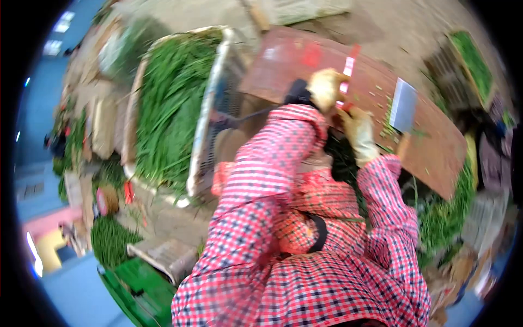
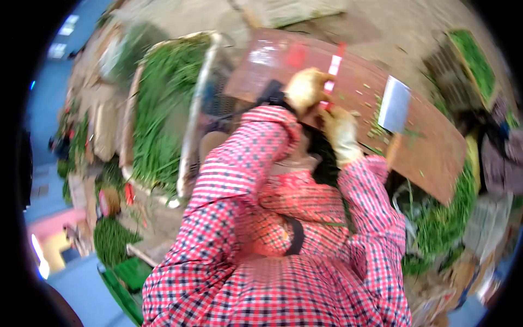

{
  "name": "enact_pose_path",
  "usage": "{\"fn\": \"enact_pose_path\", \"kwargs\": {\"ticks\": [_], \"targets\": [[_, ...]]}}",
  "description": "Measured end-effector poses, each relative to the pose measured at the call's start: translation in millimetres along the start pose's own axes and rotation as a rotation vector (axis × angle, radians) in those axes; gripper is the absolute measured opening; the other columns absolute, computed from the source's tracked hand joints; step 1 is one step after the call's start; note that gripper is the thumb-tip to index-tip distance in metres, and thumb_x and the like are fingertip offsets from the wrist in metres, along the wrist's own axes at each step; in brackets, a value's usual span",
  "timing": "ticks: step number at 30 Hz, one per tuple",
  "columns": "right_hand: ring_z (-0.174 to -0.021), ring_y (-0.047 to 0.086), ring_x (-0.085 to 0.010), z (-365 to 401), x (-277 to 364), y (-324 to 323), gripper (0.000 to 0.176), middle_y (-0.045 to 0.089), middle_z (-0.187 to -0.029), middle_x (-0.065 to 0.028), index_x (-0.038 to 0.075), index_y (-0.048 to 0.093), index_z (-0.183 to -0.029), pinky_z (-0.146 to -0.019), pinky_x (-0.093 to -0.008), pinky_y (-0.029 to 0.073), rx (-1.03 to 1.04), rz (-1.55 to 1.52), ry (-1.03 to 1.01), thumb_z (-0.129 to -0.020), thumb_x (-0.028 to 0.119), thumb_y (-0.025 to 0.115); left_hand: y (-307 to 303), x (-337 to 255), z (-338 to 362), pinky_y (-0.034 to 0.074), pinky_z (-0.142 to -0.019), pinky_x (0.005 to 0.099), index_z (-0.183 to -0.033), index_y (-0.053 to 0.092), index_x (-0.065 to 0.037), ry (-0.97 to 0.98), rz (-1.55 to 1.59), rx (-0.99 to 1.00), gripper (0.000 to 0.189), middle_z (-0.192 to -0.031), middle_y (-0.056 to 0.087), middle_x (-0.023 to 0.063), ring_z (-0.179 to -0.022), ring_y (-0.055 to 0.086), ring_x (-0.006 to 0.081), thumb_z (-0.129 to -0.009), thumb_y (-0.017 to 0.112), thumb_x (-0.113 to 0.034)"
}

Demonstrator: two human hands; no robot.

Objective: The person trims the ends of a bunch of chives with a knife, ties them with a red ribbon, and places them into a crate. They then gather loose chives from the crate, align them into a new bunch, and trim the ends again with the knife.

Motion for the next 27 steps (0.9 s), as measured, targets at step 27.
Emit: {"fn": "enact_pose_path", "kwargs": {"ticks": [27], "targets": [[-0.104,0.065,-0.0296,-16.1,308.9,13.4,0.028,0.068,-0.111,-0.0163,0.006,0.069,-0.113,-0.089,-0.0344,0.051,0.449,0.010,-0.943,-0.085,0.003,0.065,-236.1,35.6,275.2,0.053,-0.079,0.0303,-0.115,0.069,-0.007,-0.612,0.393,-0.355,0.033,-0.102,0.072,0.0097,-0.089,0.067,0.0175,-0.088,0.065,-0.025]]}}
Point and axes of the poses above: each hand's wrist, its own z-axis away from the middle knuckle, its own y-axis out of the palm, x = y × z, the point moved 7 cm from there along -z, towards the middle knuckle
